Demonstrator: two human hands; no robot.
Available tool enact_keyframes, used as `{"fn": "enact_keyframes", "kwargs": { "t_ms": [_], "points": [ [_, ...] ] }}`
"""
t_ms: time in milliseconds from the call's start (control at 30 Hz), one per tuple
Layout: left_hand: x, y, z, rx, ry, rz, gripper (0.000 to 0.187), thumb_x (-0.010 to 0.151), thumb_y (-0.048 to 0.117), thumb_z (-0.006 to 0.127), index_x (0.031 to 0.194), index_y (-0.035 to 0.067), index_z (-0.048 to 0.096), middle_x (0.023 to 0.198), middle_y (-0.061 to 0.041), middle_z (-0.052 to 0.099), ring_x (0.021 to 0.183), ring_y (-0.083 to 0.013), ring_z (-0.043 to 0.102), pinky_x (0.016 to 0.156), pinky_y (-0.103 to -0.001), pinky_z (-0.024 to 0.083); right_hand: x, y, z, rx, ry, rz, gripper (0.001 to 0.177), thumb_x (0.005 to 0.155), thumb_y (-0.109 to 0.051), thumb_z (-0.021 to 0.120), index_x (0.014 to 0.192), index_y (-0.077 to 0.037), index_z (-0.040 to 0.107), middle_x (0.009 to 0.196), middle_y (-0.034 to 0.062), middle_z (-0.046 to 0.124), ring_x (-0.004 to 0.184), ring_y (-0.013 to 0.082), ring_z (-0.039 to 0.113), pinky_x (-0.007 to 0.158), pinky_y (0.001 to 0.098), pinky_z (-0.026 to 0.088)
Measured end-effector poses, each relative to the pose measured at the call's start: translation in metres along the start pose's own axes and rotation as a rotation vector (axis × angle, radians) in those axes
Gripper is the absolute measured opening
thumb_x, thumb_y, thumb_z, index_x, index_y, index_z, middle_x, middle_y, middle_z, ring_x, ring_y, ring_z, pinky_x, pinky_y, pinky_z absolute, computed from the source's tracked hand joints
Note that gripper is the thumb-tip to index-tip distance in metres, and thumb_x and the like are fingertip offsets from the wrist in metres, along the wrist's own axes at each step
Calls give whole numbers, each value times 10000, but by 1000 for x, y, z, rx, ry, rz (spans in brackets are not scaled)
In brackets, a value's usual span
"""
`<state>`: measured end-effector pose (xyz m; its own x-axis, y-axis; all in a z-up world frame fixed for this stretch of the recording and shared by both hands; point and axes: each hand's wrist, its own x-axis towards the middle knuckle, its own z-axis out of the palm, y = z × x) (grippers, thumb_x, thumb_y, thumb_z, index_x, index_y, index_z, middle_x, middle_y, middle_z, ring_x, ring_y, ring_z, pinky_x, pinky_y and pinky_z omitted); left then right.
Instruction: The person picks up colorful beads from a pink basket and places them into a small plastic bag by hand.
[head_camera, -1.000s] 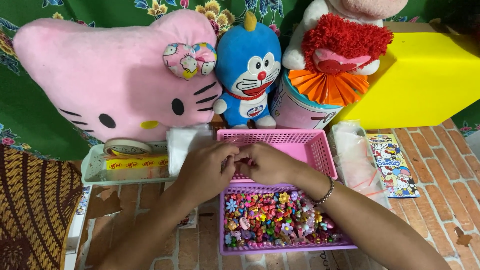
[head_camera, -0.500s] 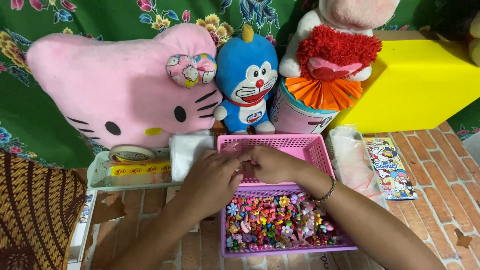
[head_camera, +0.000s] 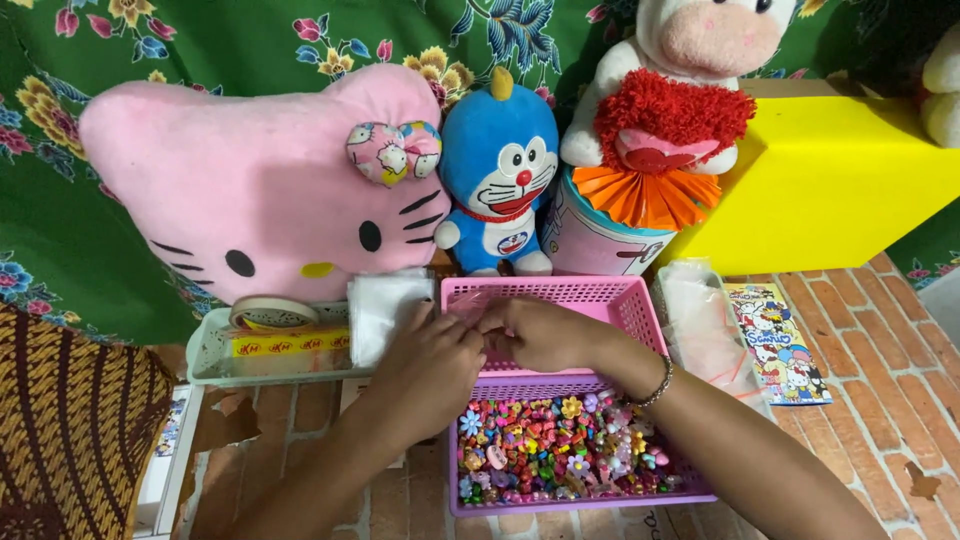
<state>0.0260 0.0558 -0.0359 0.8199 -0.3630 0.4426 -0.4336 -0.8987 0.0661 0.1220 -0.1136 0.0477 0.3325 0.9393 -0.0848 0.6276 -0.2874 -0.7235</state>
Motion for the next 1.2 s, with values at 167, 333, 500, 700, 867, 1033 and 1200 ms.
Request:
{"fn": "enact_keyframes", "kwargs": {
  "t_ms": [167, 333, 500, 700, 867, 1033, 1200],
  "points": [
    [5, 8, -20, 18, 54, 33, 243, 986, 303, 533, 1001, 118, 690, 934, -109, 732, 1025, -297, 663, 961, -513, 397, -1, 8, 0, 35, 17, 0, 281, 919, -15, 521, 1058, -27, 765, 963, 228, 752, 914, 441, 726, 815, 512, 576],
    [0, -3, 6, -11, 29, 29, 250, 979, 283, 522, 1009, 97, 686, 972, -119, 734, 1034, -311, 659, 910, -494, 401, -1, 12, 2, 10, 22, 7, 266, 919, -21, 545, 1065, -41, 766, 972, 228, 751, 929, 442, 726, 828, 519, 576],
    [18, 8, -39, -174, 81, -24, 226, 882, 247, 651, 1039, 88, 688, 891, -129, 729, 950, -329, 718, 1010, -481, 421, -7, -8, -8, -19, 67, 123, 203, 914, -71, 588, 986, -13, 768, 881, 223, 763, 819, 407, 742, 751, 484, 587],
    [38, 38, -29, -386, 188, -32, 272, 914, 212, 604, 1162, 101, 621, 964, -91, 653, 956, -317, 698, 868, -433, 526, -40, -37, -41, -110, 217, 185, 80, 869, -117, 708, 878, -57, 761, 779, 178, 747, 703, 339, 742, 676, 437, 600],
    [88, 81, -75, -483, 105, -7, 386, 876, 104, 676, 1255, 51, 624, 1048, -159, 678, 1031, -385, 696, 874, -468, 555, -104, -21, -64, -200, 447, 193, 87, 836, -115, 750, 887, -46, 742, 723, 174, 710, 624, 328, 718, 575, 419, 574],
    [137, 116, -45, -720, -1, 8, 418, 886, 102, 677, 1287, 25, 591, 1074, -211, 699, 1059, -429, 702, 879, -491, 566, -169, -10, -81, -134, 627, 243, 92, 854, -87, 748, 934, -53, 776, 745, 145, 731, 637, 255, 702, 585, 353, 582],
    [170, 144, 3, -700, -130, 5, 392, 832, 115, 697, 1207, 40, 613, 970, -178, 733, 977, -405, 730, 853, -499, 567, -211, 18, -87, -83, 688, 547, 157, 864, -115, 739, 1004, -82, 801, 854, 154, 753, 733, 239, 727, 623, 348, 585]
  ]
}}
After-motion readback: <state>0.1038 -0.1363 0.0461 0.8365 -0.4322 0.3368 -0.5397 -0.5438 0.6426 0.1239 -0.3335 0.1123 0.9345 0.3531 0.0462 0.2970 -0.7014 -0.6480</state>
